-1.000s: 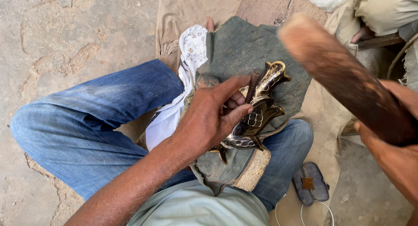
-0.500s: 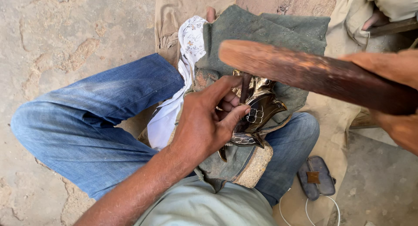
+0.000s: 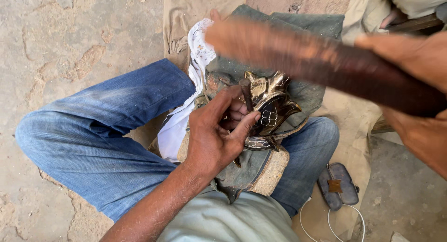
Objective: The person sits on the floor and uses a hammer and chisel to engrave a decorative pattern onto a metal object. They repeatedly strike the chisel to create indentations on the surface of the metal piece.
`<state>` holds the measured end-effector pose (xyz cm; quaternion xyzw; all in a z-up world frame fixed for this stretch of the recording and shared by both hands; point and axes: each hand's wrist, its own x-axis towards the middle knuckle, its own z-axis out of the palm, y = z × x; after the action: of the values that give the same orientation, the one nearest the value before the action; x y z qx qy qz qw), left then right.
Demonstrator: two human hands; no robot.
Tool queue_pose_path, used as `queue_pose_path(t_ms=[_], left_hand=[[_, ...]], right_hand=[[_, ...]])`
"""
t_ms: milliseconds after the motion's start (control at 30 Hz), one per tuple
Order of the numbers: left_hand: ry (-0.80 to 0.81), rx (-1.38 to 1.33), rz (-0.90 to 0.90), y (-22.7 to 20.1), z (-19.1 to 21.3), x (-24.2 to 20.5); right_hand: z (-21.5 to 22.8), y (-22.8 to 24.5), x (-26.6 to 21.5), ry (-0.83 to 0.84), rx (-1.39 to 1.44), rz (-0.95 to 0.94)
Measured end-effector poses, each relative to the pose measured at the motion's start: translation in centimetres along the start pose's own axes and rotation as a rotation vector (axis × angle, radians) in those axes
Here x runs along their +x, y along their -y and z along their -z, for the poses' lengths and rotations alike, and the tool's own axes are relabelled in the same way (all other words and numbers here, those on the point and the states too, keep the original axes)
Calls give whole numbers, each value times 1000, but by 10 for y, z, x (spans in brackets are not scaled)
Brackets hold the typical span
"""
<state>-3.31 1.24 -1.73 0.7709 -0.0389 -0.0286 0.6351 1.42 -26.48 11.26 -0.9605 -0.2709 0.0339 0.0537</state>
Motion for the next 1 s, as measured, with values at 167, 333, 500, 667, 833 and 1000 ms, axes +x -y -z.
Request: queue_pose_path(t_ms=[167,333,500,667,833,1000], left_hand=[[17,15,-38,-1,4,0],[104,-71,-185,-18,9,14],[535,112,-383,-33,2,42],[679,353,-558,-46,-13,57],[765,412,-561,-49,-18,62],[787,402,-578,-54,-16,66]], right_hand=[[-24,-12,-36,63,309,-290],[-45,-9,-83,-55,496,-590],[-69,38,-119,-326,929,-833],[-121,85,-130,-612,1369,-750],[-139,93,-149,-510,1176,-943],[-134,93,-165,-437,892,-1019]])
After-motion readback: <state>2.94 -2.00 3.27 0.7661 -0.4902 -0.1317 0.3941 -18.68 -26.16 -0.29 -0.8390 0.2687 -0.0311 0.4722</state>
